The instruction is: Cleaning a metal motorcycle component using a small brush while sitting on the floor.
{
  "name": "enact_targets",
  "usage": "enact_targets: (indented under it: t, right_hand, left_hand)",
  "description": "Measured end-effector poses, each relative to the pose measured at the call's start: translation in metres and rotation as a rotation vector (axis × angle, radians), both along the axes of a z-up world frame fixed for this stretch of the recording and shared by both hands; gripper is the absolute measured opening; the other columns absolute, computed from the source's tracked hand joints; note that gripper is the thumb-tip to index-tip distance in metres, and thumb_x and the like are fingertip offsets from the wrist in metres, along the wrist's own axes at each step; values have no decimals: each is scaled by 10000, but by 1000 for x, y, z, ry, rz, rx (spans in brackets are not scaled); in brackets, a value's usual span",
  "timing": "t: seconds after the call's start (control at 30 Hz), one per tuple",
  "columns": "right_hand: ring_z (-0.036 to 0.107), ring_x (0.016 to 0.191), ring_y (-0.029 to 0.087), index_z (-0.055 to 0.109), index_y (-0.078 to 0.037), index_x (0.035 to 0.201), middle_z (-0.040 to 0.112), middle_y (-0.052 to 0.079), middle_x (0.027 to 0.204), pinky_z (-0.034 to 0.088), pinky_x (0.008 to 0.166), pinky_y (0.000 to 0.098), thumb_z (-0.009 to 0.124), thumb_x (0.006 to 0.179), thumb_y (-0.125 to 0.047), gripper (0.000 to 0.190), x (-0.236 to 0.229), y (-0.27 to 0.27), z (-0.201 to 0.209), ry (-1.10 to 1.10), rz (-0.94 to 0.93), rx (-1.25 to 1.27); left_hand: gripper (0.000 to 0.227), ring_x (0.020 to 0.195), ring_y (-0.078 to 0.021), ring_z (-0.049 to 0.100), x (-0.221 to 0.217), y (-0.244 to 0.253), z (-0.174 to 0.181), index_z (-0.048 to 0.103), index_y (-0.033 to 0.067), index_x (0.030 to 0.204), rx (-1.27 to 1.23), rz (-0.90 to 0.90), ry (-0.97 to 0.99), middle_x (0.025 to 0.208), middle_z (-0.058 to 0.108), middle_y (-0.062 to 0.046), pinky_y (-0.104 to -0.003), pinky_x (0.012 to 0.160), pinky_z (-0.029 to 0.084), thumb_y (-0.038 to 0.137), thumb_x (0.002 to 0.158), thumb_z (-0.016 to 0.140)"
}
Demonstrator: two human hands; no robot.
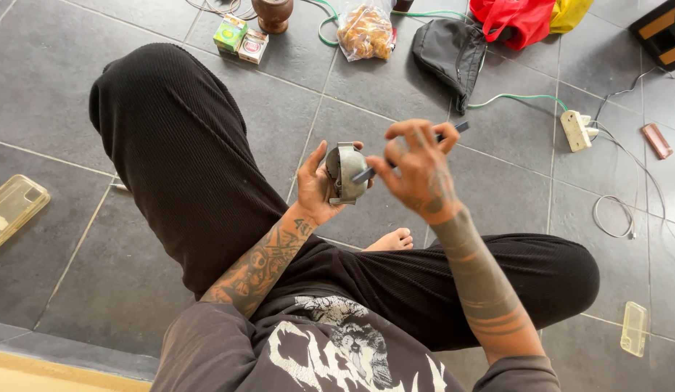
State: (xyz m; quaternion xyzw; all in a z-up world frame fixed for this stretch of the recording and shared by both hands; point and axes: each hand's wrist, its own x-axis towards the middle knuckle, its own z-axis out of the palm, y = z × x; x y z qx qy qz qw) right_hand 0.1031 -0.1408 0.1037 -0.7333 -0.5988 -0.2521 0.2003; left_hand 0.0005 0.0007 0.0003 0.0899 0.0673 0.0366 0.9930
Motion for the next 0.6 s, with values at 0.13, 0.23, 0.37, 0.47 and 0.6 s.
enact_targets:
  t: [0.13,0.23,0.37,0.47,0.6]
  right_hand:
    - [576,1011,237,509,-117,730,603,20,1055,275,908,471,703,996,-321,387,-20,9,-2,13,62,-4]
    - [566,1031,243,503,-118,688,607,16,1045,275,905,472,749,967,-289,409,1,1,-3,-2,21,-4]
    - [553,1027,258,492,-111,716,586,26,1054,276,908,475,726,999,-310,418,6,-1,-1,19,-18,13]
    - [566,1019,255,500,-114,721,597,30,1054,275,902,479,718,987,-311,397,-19,8,-1,14,37,-1]
    - [569,1013,241,505,-119,699,609,15,1045,277,897,467,750,965,-291,401,-7,6,-1,-7,29,-5]
  left_hand:
    - [634,827,-290,769,-1,-2,1,645,16,1271,-2,28,46,1000,766,-174,-383,683,649,533,906,599]
    - [670,836,-309,767,-2,-1,5,628,23,1293,7,3,26,1006,754,-197,-396,656,647,564,901,585]
    - [659,898,-352,762,1,0,0,637,21,1282,-12,-2,3,1040,748,-224,-462,750,651,562,909,589]
    - [645,873,-324,767,1,-1,-5,638,21,1275,-16,12,18,1032,756,-202,-431,728,652,549,909,589]
    - [665,832,-303,768,-8,-2,13,628,26,1296,1,3,30,995,755,-194,-374,643,644,562,906,579]
